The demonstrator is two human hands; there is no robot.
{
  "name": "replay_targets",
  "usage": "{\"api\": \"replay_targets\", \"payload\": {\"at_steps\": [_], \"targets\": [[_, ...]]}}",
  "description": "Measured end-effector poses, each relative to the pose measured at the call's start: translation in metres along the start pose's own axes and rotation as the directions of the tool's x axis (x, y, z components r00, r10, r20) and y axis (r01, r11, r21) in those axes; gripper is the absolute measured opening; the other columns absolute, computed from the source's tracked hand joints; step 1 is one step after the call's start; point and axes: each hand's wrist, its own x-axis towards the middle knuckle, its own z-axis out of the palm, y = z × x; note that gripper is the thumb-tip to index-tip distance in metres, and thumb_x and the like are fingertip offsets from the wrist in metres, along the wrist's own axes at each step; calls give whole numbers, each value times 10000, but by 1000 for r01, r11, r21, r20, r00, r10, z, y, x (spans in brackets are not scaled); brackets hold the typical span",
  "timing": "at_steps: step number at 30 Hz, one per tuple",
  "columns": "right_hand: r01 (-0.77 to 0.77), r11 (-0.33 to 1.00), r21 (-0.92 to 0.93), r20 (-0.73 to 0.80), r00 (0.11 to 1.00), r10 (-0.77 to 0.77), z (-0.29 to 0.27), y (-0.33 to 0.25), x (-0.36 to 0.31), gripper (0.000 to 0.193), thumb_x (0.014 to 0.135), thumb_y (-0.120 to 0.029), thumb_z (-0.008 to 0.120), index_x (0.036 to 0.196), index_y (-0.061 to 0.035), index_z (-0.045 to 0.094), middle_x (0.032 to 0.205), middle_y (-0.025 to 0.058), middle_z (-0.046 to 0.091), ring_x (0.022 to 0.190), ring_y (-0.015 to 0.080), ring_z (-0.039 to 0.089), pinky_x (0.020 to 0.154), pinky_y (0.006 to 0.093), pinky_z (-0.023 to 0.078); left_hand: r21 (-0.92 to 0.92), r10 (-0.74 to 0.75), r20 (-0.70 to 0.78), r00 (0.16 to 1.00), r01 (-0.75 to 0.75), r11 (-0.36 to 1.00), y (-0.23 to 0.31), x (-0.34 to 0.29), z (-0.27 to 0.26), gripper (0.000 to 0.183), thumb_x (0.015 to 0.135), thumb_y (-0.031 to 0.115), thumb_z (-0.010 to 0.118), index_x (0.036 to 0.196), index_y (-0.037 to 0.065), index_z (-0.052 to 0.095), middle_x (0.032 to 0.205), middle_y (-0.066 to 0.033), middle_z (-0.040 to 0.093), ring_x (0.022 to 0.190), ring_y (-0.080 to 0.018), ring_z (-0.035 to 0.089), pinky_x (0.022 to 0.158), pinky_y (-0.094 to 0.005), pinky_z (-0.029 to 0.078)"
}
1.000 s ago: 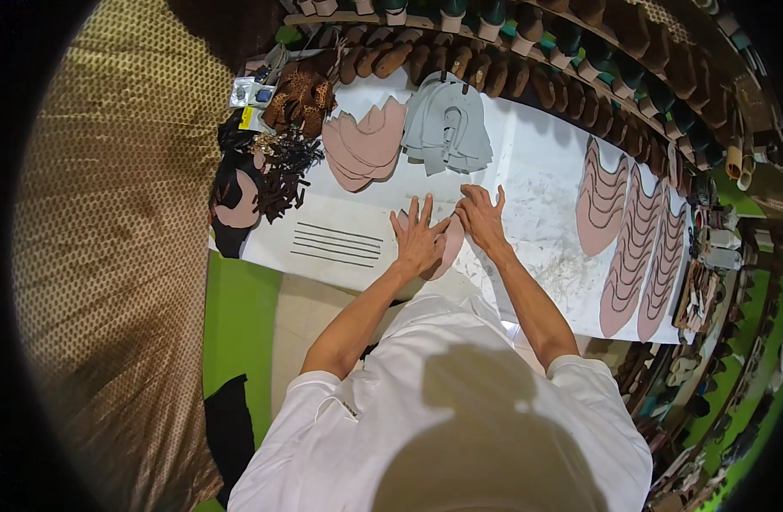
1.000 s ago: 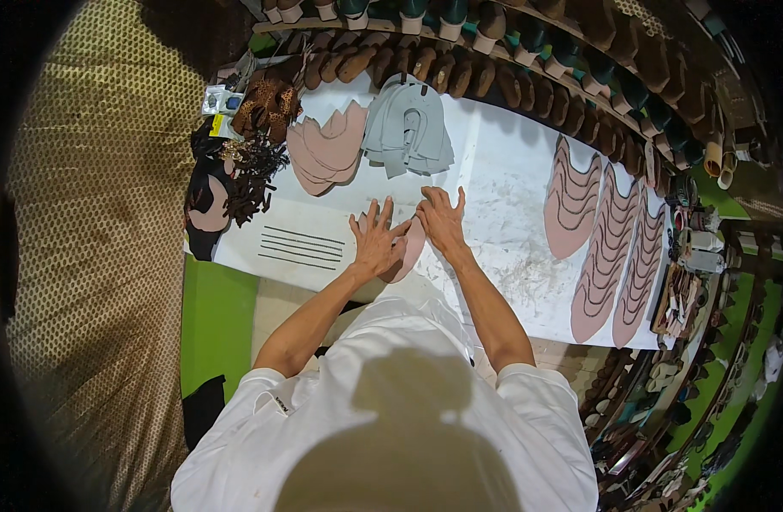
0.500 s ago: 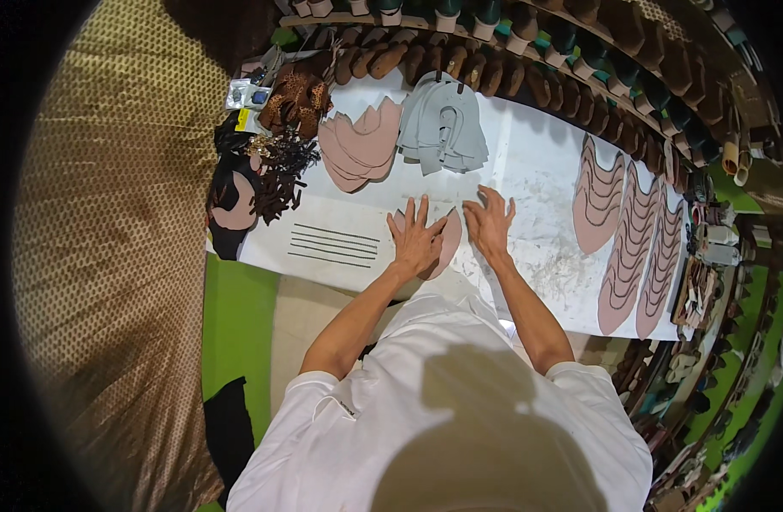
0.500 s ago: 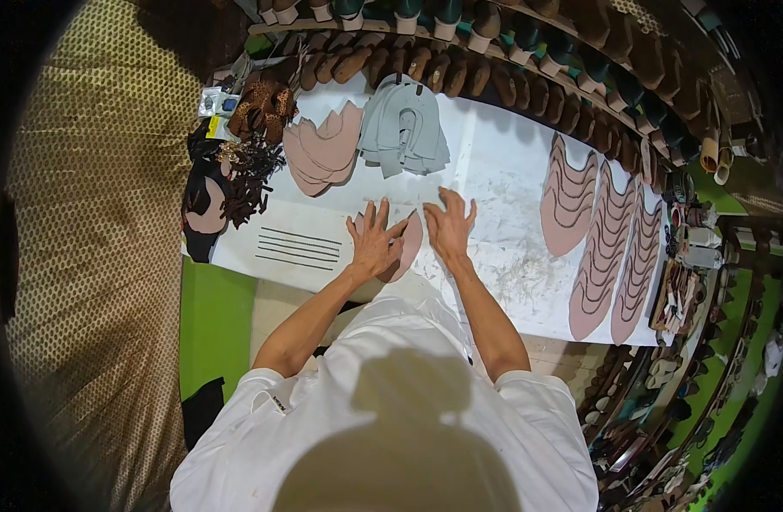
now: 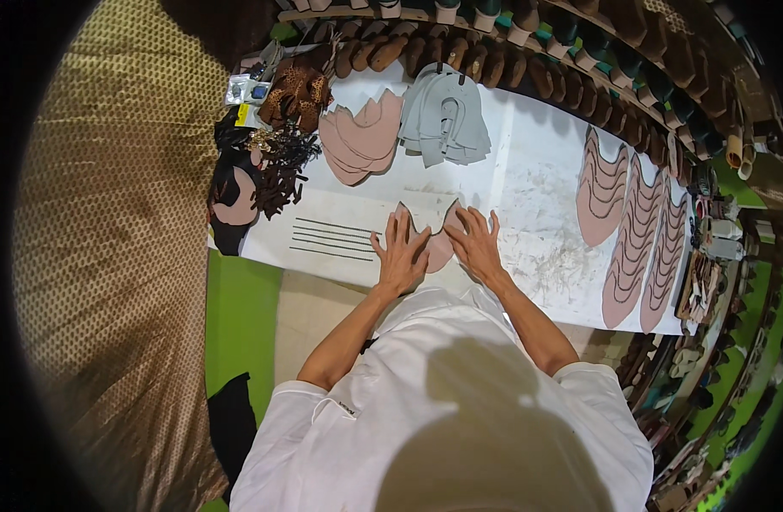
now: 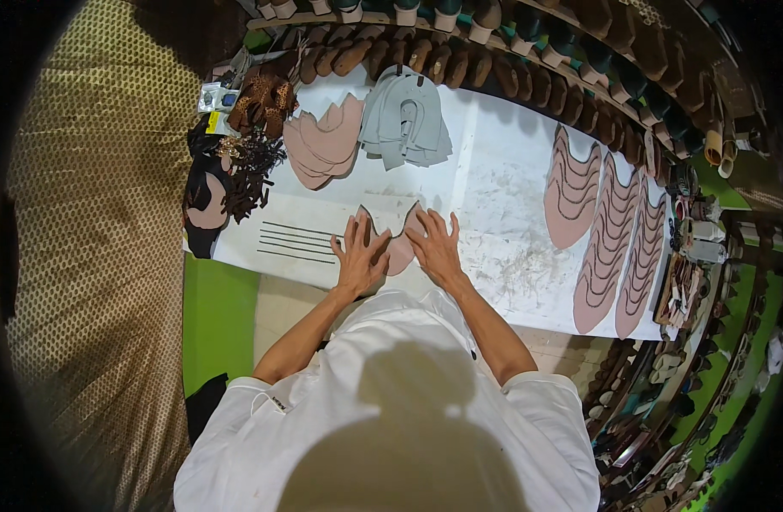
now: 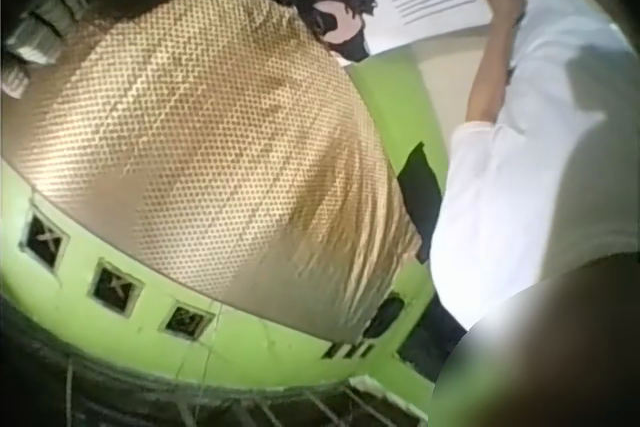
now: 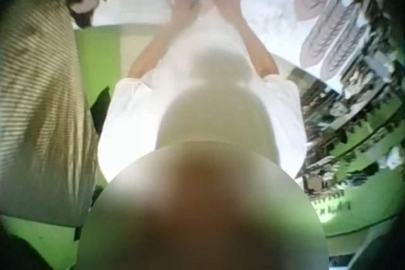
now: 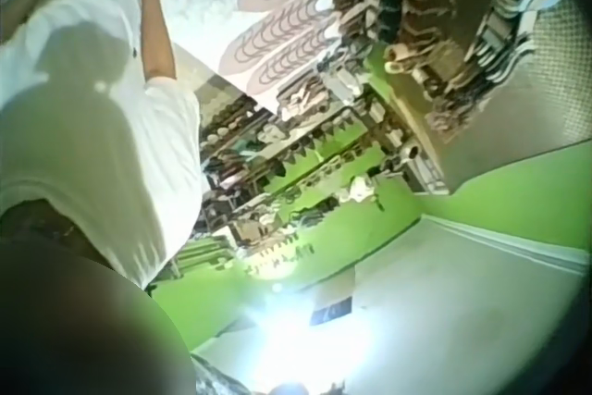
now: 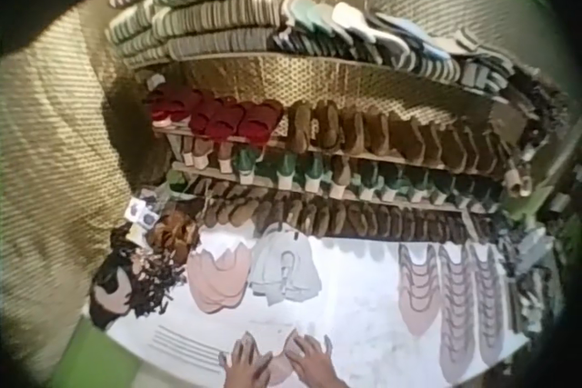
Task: Arranging and organizing various shoe upper components on a workbench.
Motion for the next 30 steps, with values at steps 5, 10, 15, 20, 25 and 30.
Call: {"api": "replay_targets", "payload": {"at_steps": [5,10,15,20,25,30], "targets": [[23,1000,-8,14,1000,-23,-1,-3,5,320,904,-164,714,1219,-207,747,1490,81,508,1460,307,392,1226,645,138,15,9,17,1000,-10,1000,1,-7,8,482,949,313,669,1428,327,623,1751,-138,123,1586,-423,110,1102,-826,66],[58,998,-5,3,998,-58,-1,2,14,289,880,-164,739,1164,-207,760,1487,69,513,1455,303,400,1222,649,148,-18,-31,40,999,32,999,10,2,11,466,941,302,680,1405,316,641,1750,-140,127,1584,-426,113,1101,-833,69],[178,982,69,75,980,-183,-6,12,41,149,831,-160,765,977,-181,746,1465,66,530,1454,331,399,1223,652,162,-107,-74,-4,997,73,992,16,9,8,385,940,234,654,1322,230,697,1743,-153,147,1596,-409,89,1143,-796,12],[241,970,26,273,932,-239,-11,16,66,101,804,-128,776,879,-183,735,1484,55,522,1492,329,359,1245,646,134,-131,-96,-6,995,94,987,16,12,6,279,931,222,665,1197,189,744,1726,-155,187,1595,-391,106,1153,-781,5],[284,959,11,350,897,-270,-11,15,75,118,789,-96,770,865,-179,736,1505,45,513,1507,332,342,1256,636,130,-136,-103,-10,995,101,986,15,13,9,214,928,203,671,1120,174,761,1710,-160,217,1594,-390,106,1153,-780,5],[345,939,-9,316,891,-325,-8,18,74,58,811,-104,735,825,-153,707,1479,58,544,1504,332,345,1269,635,108,-141,-106,-26,994,101,985,19,17,10,203,932,178,666,1106,169,769,1700,-160,233,1589,-394,104,1147,-780,26]]}}
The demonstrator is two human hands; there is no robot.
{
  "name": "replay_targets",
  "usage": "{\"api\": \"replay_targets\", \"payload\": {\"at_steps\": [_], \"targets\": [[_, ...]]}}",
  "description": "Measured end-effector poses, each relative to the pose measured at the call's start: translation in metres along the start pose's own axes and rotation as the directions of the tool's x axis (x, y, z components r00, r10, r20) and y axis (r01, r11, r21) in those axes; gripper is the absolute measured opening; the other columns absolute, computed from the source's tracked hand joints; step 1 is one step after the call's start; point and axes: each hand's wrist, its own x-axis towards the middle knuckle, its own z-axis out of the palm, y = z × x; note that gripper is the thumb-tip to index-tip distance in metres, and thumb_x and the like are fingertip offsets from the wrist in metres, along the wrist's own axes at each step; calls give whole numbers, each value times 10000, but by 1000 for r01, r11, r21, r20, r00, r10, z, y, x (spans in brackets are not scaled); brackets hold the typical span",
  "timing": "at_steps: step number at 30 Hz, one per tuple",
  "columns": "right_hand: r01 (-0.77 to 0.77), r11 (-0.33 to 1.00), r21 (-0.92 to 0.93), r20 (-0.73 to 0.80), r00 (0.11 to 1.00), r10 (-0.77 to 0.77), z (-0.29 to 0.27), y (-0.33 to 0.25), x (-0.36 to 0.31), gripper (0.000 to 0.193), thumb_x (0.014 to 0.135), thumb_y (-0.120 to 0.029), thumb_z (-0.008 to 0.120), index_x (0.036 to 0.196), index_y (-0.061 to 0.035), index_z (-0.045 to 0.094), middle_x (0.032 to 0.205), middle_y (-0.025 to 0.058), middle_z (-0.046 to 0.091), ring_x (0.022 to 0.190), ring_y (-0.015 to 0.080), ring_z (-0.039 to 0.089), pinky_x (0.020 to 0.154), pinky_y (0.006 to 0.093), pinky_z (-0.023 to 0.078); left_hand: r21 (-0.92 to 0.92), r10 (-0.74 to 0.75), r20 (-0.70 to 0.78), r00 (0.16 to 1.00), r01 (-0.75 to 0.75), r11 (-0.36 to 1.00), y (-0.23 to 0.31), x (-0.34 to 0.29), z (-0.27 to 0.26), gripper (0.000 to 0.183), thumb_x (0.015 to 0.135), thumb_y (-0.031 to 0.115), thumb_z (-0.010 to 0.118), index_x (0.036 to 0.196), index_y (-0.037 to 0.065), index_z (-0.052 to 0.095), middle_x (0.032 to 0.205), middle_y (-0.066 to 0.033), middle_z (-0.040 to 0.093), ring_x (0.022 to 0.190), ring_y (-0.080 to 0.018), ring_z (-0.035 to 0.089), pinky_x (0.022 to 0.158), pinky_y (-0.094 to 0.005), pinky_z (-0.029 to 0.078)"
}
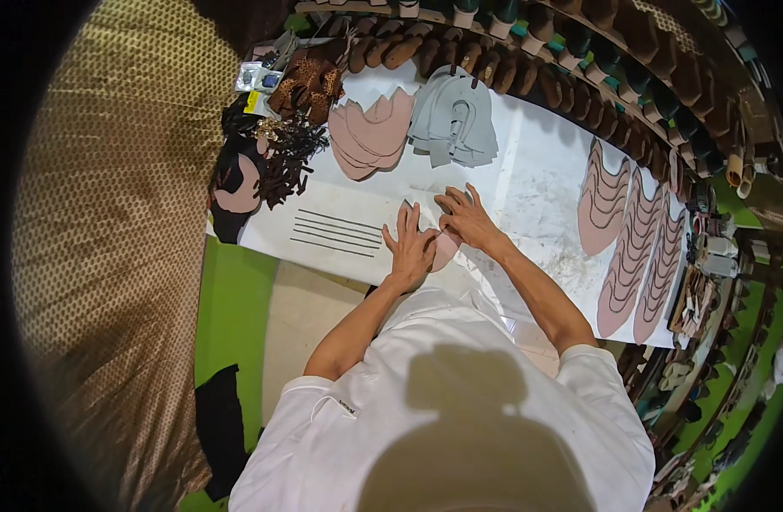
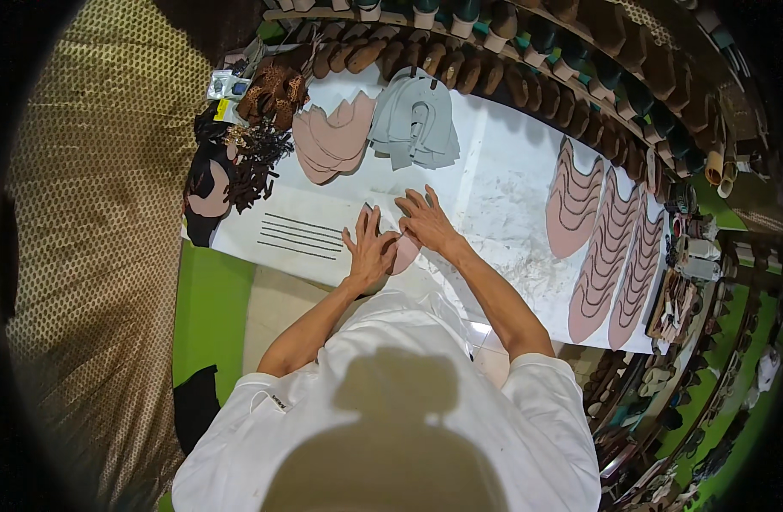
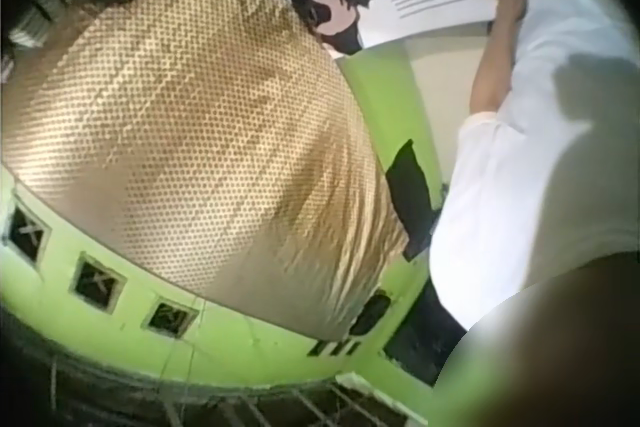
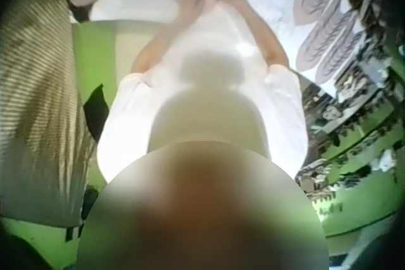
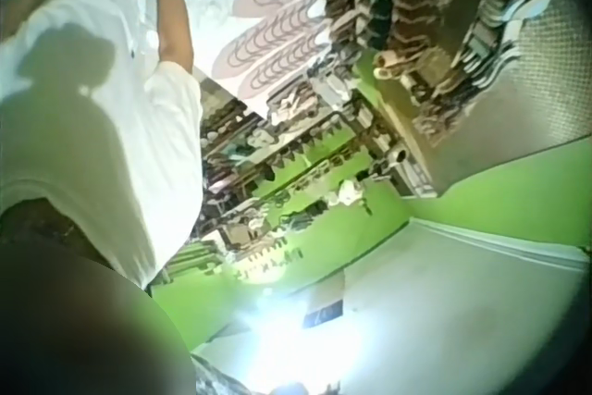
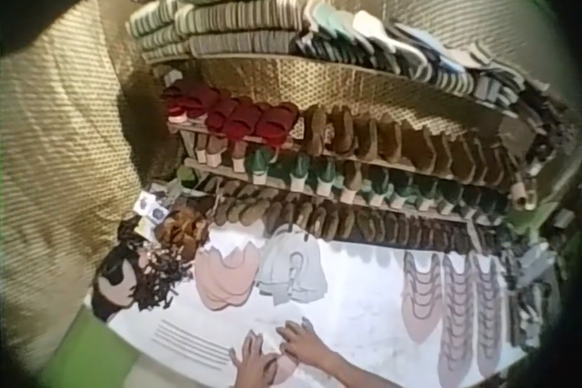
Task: Arranging and organizing various shoe upper components on a workbench.
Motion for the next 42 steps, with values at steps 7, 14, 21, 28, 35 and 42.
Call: {"api": "replay_targets", "payload": {"at_steps": [7,14,21,28,35,42], "targets": [[1,999,-49,55,998,1,-4,-3,-5,120,838,-108,718,915,-200,732,1535,7,506,1525,301,321,1284,612,78,132,94,-31,995,-89,987,-10,-1,7,232,902,233,737,1128,238,789,1706,-132,241,1578,-391,142,1098,-818,103],[-116,992,51,-45,992,119,0,-5,-24,243,841,-163,754,1059,-269,777,1552,19,485,1508,310,339,1244,658,95,135,95,-24,995,-91,987,-13,-2,11,246,905,244,738,1146,249,788,1716,-116,226,1581,-384,139,1097,-816,99],[-110,990,85,-206,970,126,7,-8,-32,206,832,-143,761,1012,-243,750,1544,42,481,1486,317,365,1224,671,112,94,51,-4,999,-50,994,-14,-5,10,272,936,242,697,1196,260,773,1725,-117,211,1587,-392,121,1101,-820,72],[-125,987,-105,-98,989,114,6,-14,-33,295,857,-172,761,1126,-291,785,1621,-1,431,1519,298,324,1231,668,81,73,47,18,999,-48,996,-15,-6,9,282,943,231,685,1212,256,767,1729,-118,202,1589,-395,114,1105,-822,53],[-133,989,-60,-93,987,127,12,-25,-33,274,829,-129,756,1065,-263,791,1624,9,431,1518,292,328,1235,672,65,62,65,-17,998,-64,996,-19,-11,10,288,938,238,699,1218,257,764,1728,-116,211,1590,-396,116,1101,-823,49],[-133,988,-81,-29,991,131,6,-23,-32,306,813,-109,760,1077,-260,792,1637,5,410,1527,297,314,1233,681,54,71,79,-14,997,-78,994,-15,-8,5,289,947,242,698,1228,266,761,1726,-116,218,1592,-385,119,1089,-833,58]]}}
